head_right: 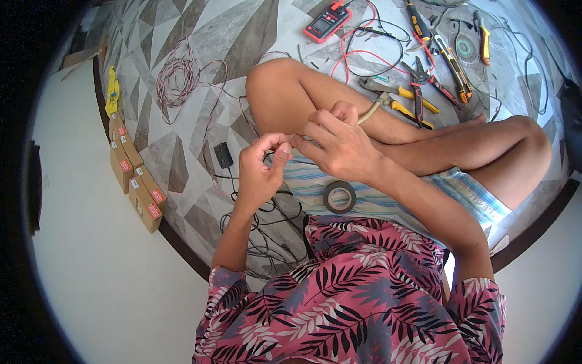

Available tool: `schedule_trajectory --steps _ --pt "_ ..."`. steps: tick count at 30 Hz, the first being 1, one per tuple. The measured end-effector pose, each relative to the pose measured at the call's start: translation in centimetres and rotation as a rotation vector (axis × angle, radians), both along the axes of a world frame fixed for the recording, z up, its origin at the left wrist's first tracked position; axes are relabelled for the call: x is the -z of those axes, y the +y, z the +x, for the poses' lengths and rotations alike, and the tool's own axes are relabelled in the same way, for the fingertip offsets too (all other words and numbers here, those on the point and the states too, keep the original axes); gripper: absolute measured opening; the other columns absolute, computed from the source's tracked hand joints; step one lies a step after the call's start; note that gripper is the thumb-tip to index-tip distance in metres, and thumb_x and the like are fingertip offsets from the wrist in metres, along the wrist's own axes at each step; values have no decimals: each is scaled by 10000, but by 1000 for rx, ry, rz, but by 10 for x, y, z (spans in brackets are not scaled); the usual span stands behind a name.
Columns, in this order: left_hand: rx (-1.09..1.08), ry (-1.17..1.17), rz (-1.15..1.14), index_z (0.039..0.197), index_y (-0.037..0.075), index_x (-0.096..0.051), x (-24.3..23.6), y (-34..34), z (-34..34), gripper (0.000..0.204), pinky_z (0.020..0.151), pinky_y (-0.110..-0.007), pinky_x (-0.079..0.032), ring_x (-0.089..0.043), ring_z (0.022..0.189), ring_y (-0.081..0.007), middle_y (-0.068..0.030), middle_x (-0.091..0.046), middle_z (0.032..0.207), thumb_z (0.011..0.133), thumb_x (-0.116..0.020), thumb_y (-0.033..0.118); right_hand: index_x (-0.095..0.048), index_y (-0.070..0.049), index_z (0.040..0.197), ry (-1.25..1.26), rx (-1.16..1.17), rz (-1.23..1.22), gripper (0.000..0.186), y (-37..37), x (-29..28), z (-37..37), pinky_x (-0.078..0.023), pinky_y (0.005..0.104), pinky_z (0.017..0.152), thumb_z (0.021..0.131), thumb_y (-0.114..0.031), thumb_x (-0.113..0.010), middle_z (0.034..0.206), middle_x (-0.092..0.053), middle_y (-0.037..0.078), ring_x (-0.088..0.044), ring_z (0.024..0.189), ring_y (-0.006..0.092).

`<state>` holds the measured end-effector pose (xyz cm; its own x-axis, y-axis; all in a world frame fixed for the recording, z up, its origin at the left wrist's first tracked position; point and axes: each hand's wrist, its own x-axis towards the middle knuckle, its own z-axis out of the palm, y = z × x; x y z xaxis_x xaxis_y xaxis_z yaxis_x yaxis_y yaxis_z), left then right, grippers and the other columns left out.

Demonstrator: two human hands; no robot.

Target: The person is stripping and taping electrical wires together.

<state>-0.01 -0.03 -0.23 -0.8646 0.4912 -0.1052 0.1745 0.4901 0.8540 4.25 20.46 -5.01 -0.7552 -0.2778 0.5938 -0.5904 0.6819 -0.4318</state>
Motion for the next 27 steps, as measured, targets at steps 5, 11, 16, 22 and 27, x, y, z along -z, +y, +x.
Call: schedule_trajectory --steps 5,11,16,22,27 --pt "66 155 -51 923 49 -648 -2 2 0 47 784 -383 -464 -627 713 -240 -49 -671 772 926 -681 81 -720 -85 976 -157 -16 -18 216 -3 -6 0 -343 469 816 762 -114 -712 1001 -600 20 -532 1059 242" --pt "152 583 -92 927 60 -648 4 9 -2 60 770 -388 -461 -629 711 -240 -45 -664 784 896 -700 54 -664 -40 972 -1233 -150 -569 148 4 -16 -9 -393 464 885 840 -29 -730 977 -630 84 -535 1009 306" --pt "26 181 -63 937 47 -649 1 3 -1 38 761 -376 -464 -625 678 -224 -47 -666 763 923 -681 63 -719 -72 1052 -494 -52 -234 258 9 -14 -3 -355 487 898 803 -125 -763 1043 -680 58 -551 1118 272" --pt "10 -43 -4 930 7 -648 -3 2 -3 93 673 -326 -493 -629 658 -170 -60 -672 734 964 -661 93 -747 -74 968 -68 -44 -39 223 2 0 -4 -363 463 858 754 -134 -767 1015 -679 25 -568 1060 231" --pt "28 -107 30 932 -14 -650 -6 1 -4 141 654 -304 -503 -647 685 -138 -71 -674 735 986 -651 116 -745 -77 951 -83 -63 -123 220 2 0 -5 -368 458 856 738 -123 -775 994 -660 15 -570 1036 234"
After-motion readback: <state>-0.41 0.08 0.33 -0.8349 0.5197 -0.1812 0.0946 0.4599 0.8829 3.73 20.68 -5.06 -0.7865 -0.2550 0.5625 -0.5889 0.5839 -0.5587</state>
